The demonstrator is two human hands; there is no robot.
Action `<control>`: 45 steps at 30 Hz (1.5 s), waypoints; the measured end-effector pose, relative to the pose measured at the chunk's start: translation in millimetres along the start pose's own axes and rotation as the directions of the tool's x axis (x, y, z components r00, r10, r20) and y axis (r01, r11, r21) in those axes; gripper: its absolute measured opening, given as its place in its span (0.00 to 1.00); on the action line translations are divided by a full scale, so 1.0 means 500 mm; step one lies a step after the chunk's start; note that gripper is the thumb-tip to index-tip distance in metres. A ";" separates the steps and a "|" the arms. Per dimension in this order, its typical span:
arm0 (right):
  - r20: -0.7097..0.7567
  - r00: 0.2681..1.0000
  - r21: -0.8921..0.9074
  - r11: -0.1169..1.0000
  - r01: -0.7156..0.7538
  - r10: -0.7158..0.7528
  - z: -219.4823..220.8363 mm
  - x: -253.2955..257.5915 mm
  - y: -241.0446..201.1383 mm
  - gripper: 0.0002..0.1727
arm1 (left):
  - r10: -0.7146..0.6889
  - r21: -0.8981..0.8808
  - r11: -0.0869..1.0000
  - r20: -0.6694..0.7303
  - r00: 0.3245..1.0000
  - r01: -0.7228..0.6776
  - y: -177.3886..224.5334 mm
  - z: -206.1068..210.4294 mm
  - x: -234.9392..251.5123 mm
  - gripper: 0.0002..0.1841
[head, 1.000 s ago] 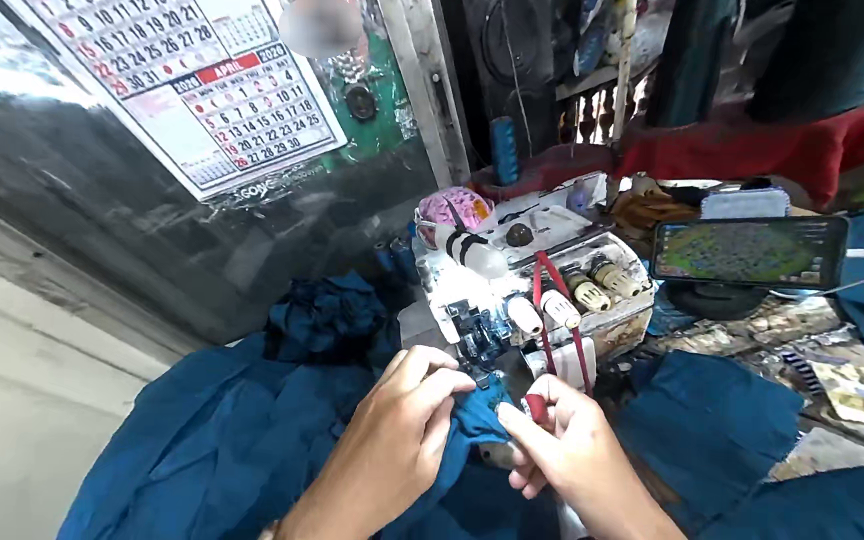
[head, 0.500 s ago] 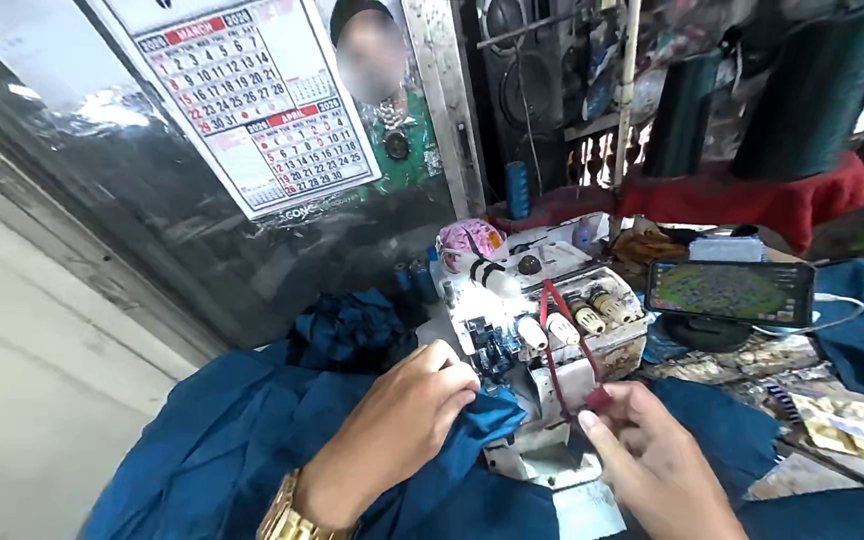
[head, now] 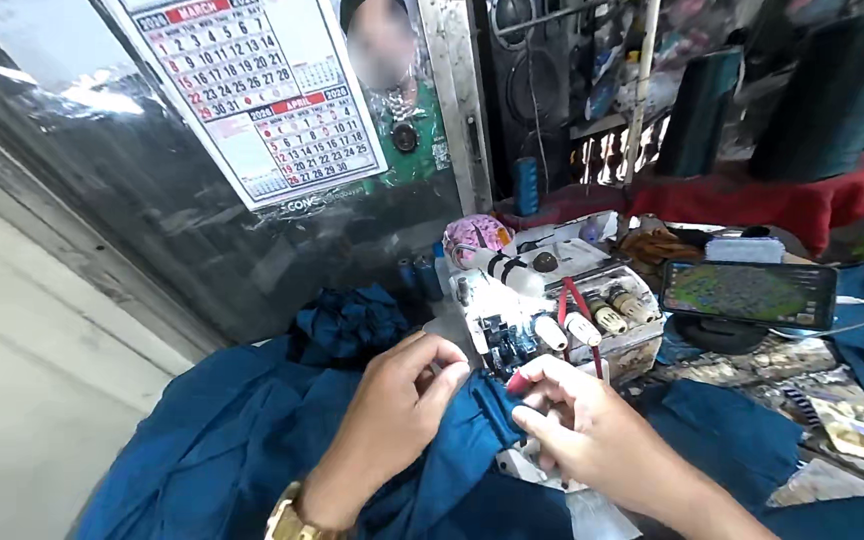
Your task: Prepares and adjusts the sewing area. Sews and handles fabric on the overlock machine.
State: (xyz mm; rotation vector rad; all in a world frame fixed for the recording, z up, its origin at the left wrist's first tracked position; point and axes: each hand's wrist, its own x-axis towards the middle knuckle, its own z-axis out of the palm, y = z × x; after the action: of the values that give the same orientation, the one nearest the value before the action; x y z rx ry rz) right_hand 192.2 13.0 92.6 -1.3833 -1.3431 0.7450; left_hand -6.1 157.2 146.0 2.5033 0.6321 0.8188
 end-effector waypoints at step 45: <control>-0.214 0.946 0.139 0.951 0.277 -0.244 0.054 -0.061 0.053 0.09 | 0.255 0.260 0.907 0.286 0.924 -0.331 0.046 0.005 -0.027 0.14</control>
State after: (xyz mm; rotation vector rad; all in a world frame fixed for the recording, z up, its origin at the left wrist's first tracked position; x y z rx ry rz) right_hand 169.8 -5.7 53.7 -1.0879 -1.2489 0.5169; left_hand -7.8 131.0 150.4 2.9733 0.3136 0.5217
